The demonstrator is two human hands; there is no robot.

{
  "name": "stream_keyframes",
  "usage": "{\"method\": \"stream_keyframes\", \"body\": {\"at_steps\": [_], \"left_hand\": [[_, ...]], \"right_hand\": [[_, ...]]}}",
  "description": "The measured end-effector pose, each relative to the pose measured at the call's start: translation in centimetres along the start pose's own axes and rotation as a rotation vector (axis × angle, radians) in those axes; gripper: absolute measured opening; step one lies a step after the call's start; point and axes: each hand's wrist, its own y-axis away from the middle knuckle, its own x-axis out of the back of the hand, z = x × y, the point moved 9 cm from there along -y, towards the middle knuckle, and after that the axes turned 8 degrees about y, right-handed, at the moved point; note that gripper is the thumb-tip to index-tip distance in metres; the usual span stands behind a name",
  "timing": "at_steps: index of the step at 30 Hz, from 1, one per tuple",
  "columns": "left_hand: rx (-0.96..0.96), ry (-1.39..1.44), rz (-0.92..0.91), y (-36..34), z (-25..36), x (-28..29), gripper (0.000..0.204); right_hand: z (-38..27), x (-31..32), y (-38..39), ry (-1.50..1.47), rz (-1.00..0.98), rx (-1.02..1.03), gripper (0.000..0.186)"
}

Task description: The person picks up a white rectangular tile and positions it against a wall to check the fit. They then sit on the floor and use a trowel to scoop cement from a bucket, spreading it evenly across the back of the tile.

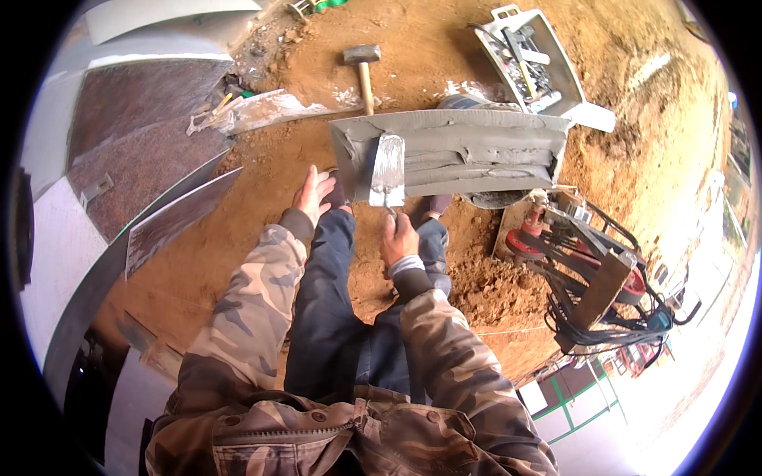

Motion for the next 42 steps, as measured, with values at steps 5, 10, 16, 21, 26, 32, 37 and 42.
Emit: {"method": "stream_keyframes", "body": {"at_steps": [5,10,16,21,26,32,37,42], "left_hand": [[0.012,0.026,-0.003,-1.3,-0.4,-1.9,0.098],[0.04,0.069,-0.007,-0.7,-0.6,-2.8,0.1],[0.056,0.073,-0.023,-0.4,-0.2,-3.2,0.105],[0.054,0.076,-0.021,-0.1,0.0,-3.7,0.109],[0.035,0.076,0.029,0.2,0.2,-4.2,0.109],[0.02,0.066,0.073,0.6,0.1,-4.4,0.111],[0.015,0.102,0.129,0.6,-0.2,-4.3,0.107],[-0.004,0.078,0.12,0.8,-0.1,-4.7,0.108]], "right_hand": [[0.7,6.3,-0.9,0.149,0.071,0.203,0.024],[-0.8,6.9,-0.4,0.072,0.04,0.283,0.03],[-3.2,3.2,-2.3,0.289,-0.04,0.388,0.03],[0.1,6.4,-4.1,0.294,0.022,0.245,0.03],[3.4,11.1,-6.0,0.295,0.106,0.267,0.027],[8.1,17.8,-9.2,0.298,0.151,0.308,0.025],[11.8,23.8,-11.7,0.354,0.144,0.246,0.024],[16.2,29.9,-14.2,0.475,0.171,0.163,0.028]]}}
